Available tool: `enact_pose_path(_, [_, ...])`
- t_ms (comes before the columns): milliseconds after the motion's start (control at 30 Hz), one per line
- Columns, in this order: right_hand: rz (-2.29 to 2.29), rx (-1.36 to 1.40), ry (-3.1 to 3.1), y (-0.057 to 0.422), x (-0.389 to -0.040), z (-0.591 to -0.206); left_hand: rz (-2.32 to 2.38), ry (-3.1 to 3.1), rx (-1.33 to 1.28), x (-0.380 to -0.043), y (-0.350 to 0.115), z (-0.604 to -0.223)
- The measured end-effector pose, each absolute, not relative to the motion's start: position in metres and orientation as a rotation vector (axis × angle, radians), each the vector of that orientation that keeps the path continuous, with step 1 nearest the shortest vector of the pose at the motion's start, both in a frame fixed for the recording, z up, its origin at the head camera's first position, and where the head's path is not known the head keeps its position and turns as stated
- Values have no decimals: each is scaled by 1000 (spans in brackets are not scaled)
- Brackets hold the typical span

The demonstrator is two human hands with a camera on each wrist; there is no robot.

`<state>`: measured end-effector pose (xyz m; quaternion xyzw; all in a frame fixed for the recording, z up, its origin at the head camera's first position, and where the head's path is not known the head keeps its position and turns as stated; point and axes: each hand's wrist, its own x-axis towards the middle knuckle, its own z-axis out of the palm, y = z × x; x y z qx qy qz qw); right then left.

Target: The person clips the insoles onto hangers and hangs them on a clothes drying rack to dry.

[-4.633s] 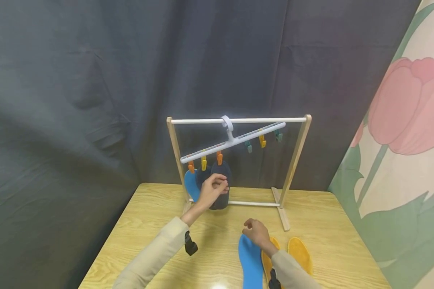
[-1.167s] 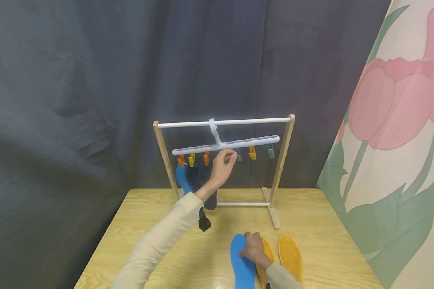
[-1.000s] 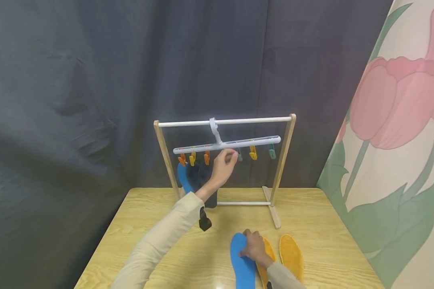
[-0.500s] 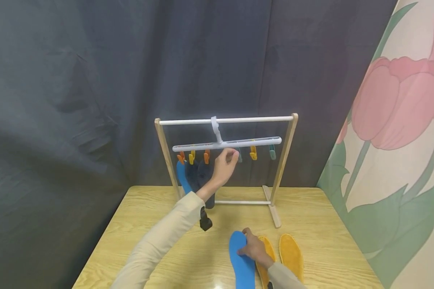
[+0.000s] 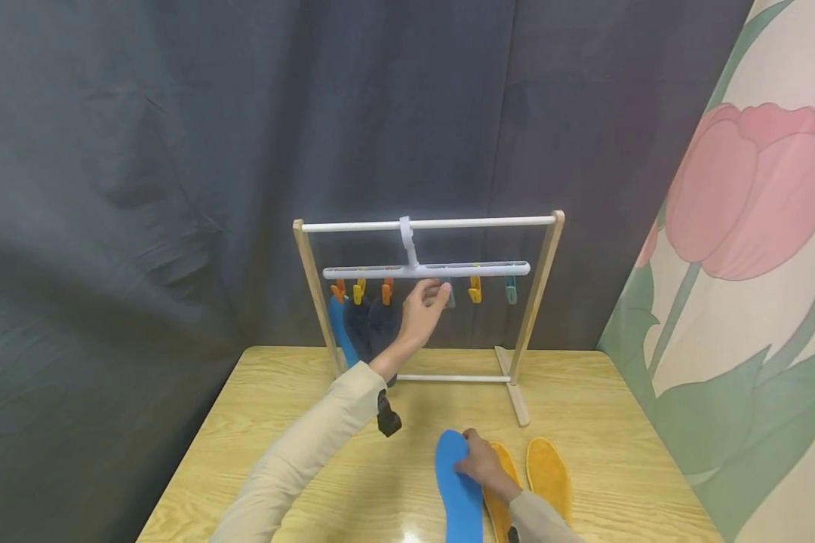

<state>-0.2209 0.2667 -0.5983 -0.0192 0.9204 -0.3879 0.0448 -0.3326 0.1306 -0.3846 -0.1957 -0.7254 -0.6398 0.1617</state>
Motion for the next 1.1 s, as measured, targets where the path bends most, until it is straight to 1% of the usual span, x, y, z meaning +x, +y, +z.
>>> enact_pose_path(400, [-1233,-173,2762,278,-221,-596,-1707,-2173,-618,-332,130,-381])
enact_pose_path(633, [-1255,-165,2739,278,-222,-594,-1671,-2232,-657,-333,127,-380])
enact_pose_path(1100, [-1346,-166,2742,278,-219,-586,-1670,-2304,-588,-339,121,-374])
